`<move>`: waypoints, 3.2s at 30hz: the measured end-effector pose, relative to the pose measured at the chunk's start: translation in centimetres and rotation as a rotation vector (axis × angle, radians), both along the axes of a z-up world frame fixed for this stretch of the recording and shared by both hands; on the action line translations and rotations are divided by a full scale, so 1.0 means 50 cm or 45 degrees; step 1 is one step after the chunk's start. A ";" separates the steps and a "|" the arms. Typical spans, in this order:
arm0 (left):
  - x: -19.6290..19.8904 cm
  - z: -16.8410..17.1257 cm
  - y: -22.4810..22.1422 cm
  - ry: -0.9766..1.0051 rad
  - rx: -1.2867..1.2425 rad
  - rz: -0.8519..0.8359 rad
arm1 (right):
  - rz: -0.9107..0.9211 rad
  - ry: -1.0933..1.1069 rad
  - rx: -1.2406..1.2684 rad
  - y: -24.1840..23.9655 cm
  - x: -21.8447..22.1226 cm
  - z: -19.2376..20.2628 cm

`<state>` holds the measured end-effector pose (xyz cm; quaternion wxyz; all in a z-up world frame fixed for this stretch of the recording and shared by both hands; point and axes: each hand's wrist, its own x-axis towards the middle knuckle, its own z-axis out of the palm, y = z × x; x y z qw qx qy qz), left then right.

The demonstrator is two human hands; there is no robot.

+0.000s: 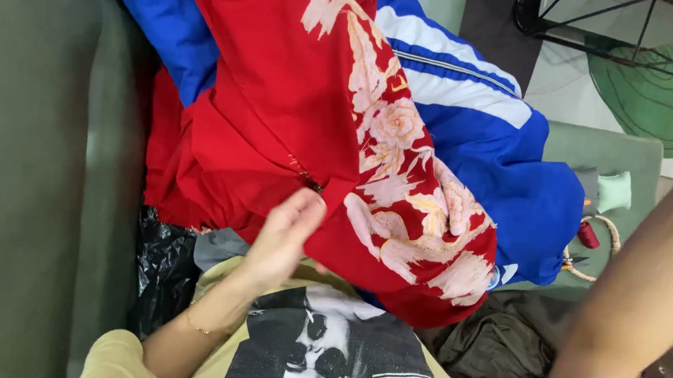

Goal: A person is carefully inspecting the embroidery and seams of a red garment.

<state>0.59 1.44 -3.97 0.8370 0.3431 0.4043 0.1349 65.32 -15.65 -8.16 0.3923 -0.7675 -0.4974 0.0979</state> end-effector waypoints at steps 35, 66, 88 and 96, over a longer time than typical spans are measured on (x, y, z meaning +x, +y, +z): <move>-0.020 0.065 -0.001 -0.158 0.473 0.334 | 0.136 0.146 0.062 0.148 -1.029 0.235; -0.024 0.077 0.010 -0.274 0.567 0.229 | 0.259 0.120 0.034 0.141 -1.023 0.239; -0.030 0.062 0.026 -0.399 0.415 0.220 | 0.453 0.410 0.144 0.167 -0.984 0.245; -0.032 0.046 0.019 -0.426 0.424 0.202 | 0.594 0.516 0.112 0.169 -0.962 0.235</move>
